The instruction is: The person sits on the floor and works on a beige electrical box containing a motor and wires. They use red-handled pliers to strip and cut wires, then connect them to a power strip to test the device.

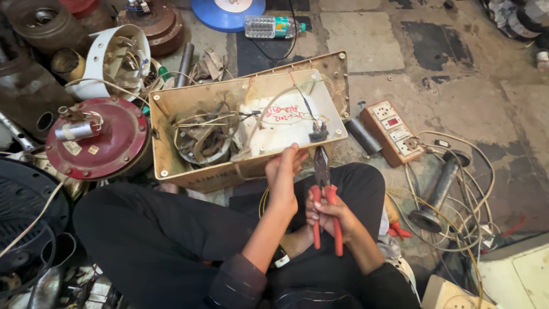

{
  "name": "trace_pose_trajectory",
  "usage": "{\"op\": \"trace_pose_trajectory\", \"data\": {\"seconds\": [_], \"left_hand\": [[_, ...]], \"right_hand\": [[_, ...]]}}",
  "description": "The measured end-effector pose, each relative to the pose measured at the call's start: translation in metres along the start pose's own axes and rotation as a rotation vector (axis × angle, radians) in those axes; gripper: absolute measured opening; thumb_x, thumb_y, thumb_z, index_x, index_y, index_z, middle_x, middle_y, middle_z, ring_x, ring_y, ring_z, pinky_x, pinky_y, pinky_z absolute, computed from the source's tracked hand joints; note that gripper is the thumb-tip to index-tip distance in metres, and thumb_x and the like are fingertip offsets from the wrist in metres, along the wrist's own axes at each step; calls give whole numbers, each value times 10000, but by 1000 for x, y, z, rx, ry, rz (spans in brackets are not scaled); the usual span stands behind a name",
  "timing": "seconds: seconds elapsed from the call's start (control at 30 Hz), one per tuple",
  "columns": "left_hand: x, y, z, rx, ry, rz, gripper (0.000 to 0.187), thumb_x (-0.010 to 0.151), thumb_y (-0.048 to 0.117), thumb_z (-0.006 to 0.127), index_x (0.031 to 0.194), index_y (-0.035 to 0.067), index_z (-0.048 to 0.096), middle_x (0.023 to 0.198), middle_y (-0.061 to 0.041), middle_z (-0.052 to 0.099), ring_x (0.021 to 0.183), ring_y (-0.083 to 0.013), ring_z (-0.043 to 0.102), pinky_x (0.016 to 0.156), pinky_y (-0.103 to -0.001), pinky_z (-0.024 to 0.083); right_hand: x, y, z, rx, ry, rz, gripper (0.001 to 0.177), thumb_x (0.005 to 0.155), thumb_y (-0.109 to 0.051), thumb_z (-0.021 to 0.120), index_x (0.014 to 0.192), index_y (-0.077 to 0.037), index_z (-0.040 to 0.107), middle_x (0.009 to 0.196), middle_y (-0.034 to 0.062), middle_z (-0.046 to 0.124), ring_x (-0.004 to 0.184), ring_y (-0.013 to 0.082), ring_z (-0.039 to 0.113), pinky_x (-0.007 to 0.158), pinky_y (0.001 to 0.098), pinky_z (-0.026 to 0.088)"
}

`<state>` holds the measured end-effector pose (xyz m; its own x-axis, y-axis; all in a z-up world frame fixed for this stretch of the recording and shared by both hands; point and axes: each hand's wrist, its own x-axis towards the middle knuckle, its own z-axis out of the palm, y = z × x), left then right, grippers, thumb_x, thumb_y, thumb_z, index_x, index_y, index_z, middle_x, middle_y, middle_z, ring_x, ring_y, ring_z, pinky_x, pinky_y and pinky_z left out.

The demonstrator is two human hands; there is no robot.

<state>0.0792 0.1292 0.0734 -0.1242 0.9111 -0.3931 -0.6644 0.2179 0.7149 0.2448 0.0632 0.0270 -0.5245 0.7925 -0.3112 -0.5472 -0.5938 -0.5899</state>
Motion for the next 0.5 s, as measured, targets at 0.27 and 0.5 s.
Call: {"op": "trace_pose_trajectory", "data": {"seconds": [0.27,0.5], "left_hand": [[-6,1,0,24,-23,6,431,902,391,673,1135,31,716,1097,-78,772,1041,-178,734,869,-303,466],[-6,1,0,36,-23,3,444,902,392,678,1151,25,716,1116,-88,769,1070,-188,726,889,-306,464]], "right_hand": [[-1,2,-3,9,8,5,321,879,-61,687,1147,-56,509,872,36,509,761,162,515,731,337,465],[-1,-2,-6,-7,1,-1,327,872,-55,686,1147,-37,510,876,38,510,769,158,507,737,326,461]]}}
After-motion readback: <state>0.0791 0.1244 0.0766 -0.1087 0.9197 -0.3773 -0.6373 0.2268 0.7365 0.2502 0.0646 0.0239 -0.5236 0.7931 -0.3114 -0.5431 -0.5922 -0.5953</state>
